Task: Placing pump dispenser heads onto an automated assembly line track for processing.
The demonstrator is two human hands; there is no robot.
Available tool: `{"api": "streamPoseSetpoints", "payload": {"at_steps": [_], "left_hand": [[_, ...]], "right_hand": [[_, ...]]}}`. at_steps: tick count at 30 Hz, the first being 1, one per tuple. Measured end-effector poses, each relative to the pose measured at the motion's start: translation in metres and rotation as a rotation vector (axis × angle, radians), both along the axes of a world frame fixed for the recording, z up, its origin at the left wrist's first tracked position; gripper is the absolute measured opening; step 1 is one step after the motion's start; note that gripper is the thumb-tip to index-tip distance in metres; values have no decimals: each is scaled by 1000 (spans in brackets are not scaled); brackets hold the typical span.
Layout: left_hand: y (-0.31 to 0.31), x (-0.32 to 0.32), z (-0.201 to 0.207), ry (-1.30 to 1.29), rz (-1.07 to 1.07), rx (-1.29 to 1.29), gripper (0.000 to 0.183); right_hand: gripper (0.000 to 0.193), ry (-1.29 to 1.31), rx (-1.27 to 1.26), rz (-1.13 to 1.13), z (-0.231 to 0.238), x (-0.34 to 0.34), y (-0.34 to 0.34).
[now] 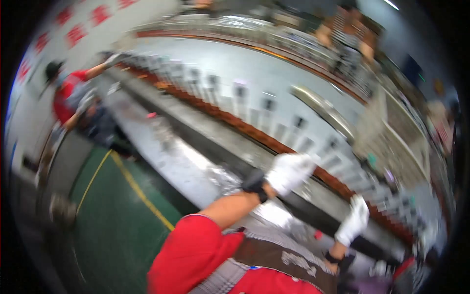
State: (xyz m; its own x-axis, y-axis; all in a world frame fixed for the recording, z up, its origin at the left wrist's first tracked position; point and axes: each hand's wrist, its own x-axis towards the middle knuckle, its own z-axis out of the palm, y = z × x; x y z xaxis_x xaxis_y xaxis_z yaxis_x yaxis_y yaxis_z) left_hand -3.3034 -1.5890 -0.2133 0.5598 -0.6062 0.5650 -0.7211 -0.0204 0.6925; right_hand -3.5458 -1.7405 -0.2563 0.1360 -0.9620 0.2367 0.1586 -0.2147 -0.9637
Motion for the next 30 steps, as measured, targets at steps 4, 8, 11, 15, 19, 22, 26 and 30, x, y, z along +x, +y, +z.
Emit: {"api": "streamPoseSetpoints", "payload": {"at_steps": [4, 8, 11, 15, 19, 22, 26, 30], "left_hand": [[-7, 11, 0, 307, -1, -64, 24], [-66, 9, -1, 357, -21, -130, 54], [-89, 5, 11, 286, -74, -164, 57], [-120, -3, 26, 307, -152, -59, 30], [-146, 18, -9, 210, 5, -43, 41], [-133, 33, -4, 234, -3, -2, 46], [-102, 47, 1, 57, 98, -129, 35], [-42, 65, 14, 144, 286, 169, 34]], "right_hand": [[20, 143, -110, -67, 13, 37, 10], [44, 111, -145, -147, 22, 39, -9], [61, 255, -254, -244, 28, 65, -28], [40, 209, -227, 76, 53, 125, -45], [29, 374, -366, -29, 41, 148, -64], [29, 238, -161, 150, 41, 157, -57], [19, 170, -294, 185, 22, 165, -32], [12, 497, -451, 205, 31, 118, 14]]}}
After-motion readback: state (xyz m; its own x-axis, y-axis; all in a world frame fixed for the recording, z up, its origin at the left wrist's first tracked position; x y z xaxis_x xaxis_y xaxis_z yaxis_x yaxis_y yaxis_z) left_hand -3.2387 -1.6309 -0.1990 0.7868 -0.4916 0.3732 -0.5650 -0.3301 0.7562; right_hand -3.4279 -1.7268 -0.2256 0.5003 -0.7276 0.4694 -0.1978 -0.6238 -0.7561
